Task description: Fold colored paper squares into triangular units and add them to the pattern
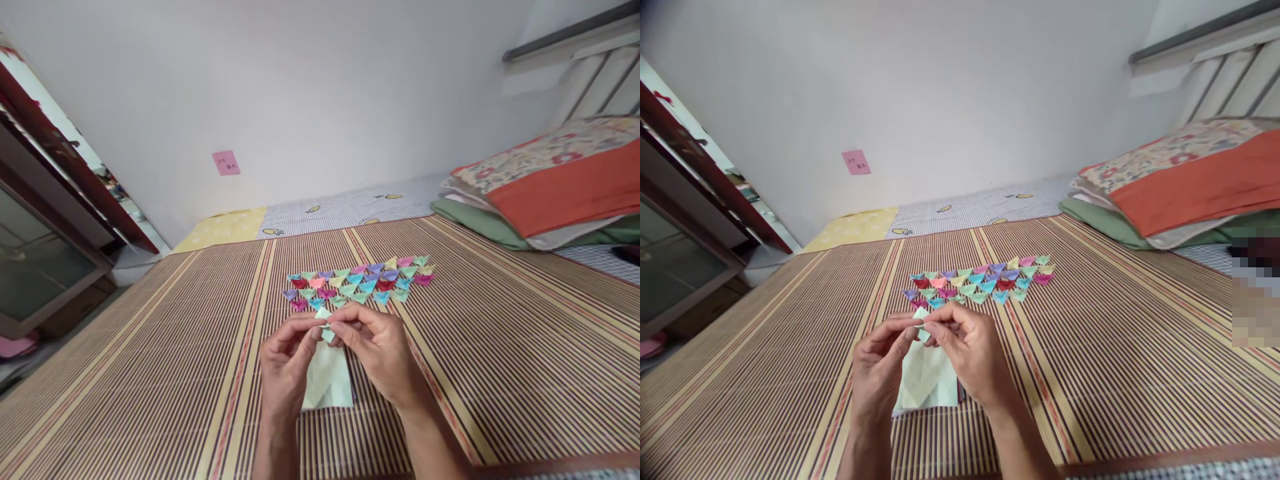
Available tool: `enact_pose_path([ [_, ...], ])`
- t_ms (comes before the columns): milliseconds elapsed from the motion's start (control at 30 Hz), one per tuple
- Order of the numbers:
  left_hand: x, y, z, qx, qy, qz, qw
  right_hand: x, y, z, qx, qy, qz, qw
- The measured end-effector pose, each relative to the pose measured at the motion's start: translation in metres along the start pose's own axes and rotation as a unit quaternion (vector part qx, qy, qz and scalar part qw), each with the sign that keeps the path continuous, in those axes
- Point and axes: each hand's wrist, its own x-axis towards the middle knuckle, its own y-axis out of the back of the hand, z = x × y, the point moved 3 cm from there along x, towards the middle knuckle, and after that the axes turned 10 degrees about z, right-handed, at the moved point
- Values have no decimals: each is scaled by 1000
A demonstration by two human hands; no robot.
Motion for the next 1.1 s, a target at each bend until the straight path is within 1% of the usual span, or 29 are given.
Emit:
enact_pose_path([
  [267, -7, -3, 7, 9, 43, 61, 997, -3, -8, -2, -23, 17, 40, 999],
  [500, -10, -3, 5, 15, 87, 88, 992, -3, -11, -1, -56, 23, 39, 997],
  [700, -11, -4, 7, 31, 90, 100, 990, -5, -14, 1, -85, 22, 39, 995],
  [933, -10, -5, 12, 75, 42, 121, 989, -4, -15, 4, -102, 25, 44, 994],
  [1100, -10, -5, 11, 59, 48, 121, 990, -5, -16, 7, -87, 20, 48, 995],
])
